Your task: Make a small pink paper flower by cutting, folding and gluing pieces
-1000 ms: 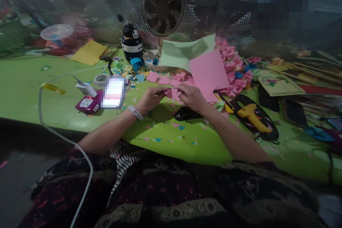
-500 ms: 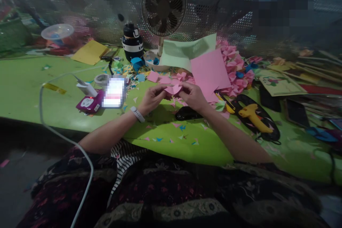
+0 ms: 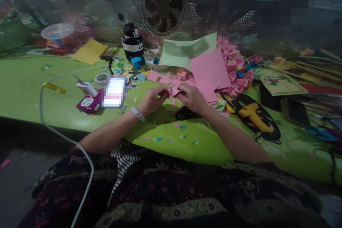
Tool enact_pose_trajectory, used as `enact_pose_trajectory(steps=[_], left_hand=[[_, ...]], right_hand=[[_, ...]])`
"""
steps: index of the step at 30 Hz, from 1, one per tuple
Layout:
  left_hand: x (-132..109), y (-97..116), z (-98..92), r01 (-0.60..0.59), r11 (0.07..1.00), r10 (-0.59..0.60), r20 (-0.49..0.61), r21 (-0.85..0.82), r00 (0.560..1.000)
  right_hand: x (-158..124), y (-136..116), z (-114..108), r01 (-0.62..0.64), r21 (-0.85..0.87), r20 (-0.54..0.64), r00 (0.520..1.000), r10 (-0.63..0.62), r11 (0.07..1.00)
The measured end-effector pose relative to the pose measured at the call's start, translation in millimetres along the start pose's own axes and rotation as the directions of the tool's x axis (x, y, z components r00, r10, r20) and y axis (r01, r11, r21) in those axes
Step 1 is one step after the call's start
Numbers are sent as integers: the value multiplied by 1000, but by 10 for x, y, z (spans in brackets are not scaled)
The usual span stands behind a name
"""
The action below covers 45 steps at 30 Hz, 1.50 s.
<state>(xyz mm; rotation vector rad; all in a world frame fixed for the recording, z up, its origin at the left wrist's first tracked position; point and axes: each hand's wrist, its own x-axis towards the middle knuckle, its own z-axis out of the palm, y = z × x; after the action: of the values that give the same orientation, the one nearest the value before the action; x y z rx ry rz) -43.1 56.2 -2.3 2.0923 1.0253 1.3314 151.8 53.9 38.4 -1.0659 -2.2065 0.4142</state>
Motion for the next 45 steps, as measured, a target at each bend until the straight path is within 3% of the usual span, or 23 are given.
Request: enact_pose_trajectory(steps=[8,15,21,31,45], left_hand=[[2,21,-14,57,995,-61,57,77,997],[-8,2,-10,86,989,-92,40,119,995],[-20,17,4,-4,977,-23,125,212,992],[-15,75,-36,-66,969,28,161,239,987],[-56,21,-33,-281,831,210,197,480,958]], right_hand=[[-8,48,4,15,-116,24,1000,-12,993],[-17,-1,18,43,-282,90,996,-19,959],[-15,-23,-2,27,-323,140,990,20,946],[-7,-41,-32,55,-389,176,984,16,920],[-32,-90,-45,78,-466,177,984,6,881]])
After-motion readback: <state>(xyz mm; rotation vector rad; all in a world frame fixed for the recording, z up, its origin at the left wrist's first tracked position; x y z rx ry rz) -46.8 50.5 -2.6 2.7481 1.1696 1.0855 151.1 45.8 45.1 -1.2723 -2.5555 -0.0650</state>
